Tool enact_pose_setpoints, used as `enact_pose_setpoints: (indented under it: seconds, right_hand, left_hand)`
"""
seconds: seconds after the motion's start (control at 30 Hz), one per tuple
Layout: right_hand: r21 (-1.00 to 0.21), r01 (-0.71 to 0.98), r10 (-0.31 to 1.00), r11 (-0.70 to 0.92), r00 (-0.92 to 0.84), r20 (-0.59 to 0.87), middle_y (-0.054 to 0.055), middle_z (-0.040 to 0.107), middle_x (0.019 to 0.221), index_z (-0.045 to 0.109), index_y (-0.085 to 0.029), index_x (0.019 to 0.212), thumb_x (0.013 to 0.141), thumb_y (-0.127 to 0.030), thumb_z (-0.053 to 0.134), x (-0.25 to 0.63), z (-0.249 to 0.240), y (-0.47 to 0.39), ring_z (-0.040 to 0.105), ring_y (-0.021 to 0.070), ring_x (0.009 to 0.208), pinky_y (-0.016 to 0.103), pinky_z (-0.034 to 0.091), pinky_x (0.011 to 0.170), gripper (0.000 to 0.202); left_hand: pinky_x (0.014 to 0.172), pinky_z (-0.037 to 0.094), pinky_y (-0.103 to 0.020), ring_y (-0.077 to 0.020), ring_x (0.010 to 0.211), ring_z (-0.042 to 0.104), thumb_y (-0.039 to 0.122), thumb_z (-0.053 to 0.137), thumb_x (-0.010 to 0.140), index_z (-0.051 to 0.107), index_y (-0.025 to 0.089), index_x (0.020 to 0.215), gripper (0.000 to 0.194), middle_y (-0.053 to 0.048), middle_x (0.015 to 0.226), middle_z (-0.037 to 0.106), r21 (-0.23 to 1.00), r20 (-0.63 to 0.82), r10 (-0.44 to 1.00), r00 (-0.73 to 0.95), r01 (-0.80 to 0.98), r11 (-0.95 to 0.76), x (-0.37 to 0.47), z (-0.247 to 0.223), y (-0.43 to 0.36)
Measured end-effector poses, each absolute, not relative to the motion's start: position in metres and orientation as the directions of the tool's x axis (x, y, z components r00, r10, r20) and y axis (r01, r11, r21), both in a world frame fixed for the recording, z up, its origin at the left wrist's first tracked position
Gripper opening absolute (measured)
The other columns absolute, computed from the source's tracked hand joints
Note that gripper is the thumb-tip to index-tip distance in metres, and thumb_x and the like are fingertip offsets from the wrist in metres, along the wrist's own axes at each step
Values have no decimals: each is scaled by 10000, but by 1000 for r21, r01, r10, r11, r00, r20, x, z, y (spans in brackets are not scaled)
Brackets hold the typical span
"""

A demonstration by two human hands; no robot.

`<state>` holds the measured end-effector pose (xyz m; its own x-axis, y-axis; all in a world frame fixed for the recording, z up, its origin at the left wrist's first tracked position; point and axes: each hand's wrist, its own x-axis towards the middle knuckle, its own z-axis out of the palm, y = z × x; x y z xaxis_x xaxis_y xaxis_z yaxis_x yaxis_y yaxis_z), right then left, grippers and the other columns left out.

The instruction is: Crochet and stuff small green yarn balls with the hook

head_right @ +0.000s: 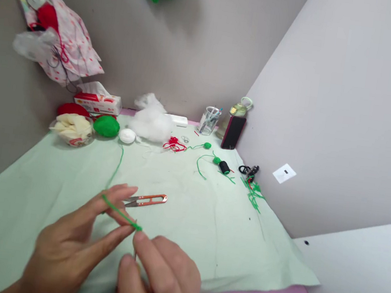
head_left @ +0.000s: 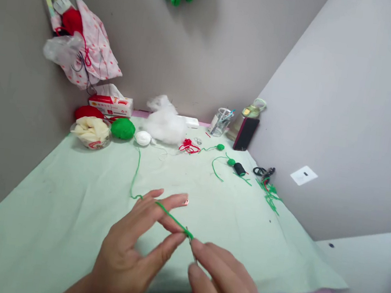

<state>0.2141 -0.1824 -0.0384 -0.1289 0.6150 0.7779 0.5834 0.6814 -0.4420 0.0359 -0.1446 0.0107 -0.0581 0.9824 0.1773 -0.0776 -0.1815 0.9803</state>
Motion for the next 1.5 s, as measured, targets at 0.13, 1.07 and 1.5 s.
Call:
enact_pose_setpoints:
  seconds: [0.13, 1.07, 1.5]
  right_hand:
    - [-199, 660, 497, 725, -301, 814, 102, 803, 1081, 672, -279, 1332, 955, -126, 624, 208, -29, -163, 774, 236, 918, 328, 662, 752, 409]
    - [-870, 9, 856, 493, 174, 487, 29, 722, 909, 759, -275, 1057, 1034, -172, 522, 207, -44, -147, 647, 152, 786, 299, 553, 712, 260]
    - [-803, 280, 833, 526, 19, 553, 44, 770, 1001, 693, -256, 1165, 1046, -168, 480, 214, -45, -153, 726, 157, 811, 305, 598, 750, 259]
  left_hand:
    - [1057, 415, -395, -269, 1073, 623, 325, 870, 772, 758, 346, 1238, 479, -2, 818, 682, 926, -172, 963, 207, -299, 229, 33, -14, -134]
    - [962, 415, -296, -127, 826, 525, 347, 818, 827, 776, 245, 1178, 368, -7, 902, 636, 724, -336, 853, 400, -470, 505, 43, -35, -121]
    - [892, 376, -279, -153, 882, 481, 378, 798, 848, 752, 302, 1209, 372, 21, 846, 546, 872, -235, 913, 333, -344, 349, 40, -32, -125]
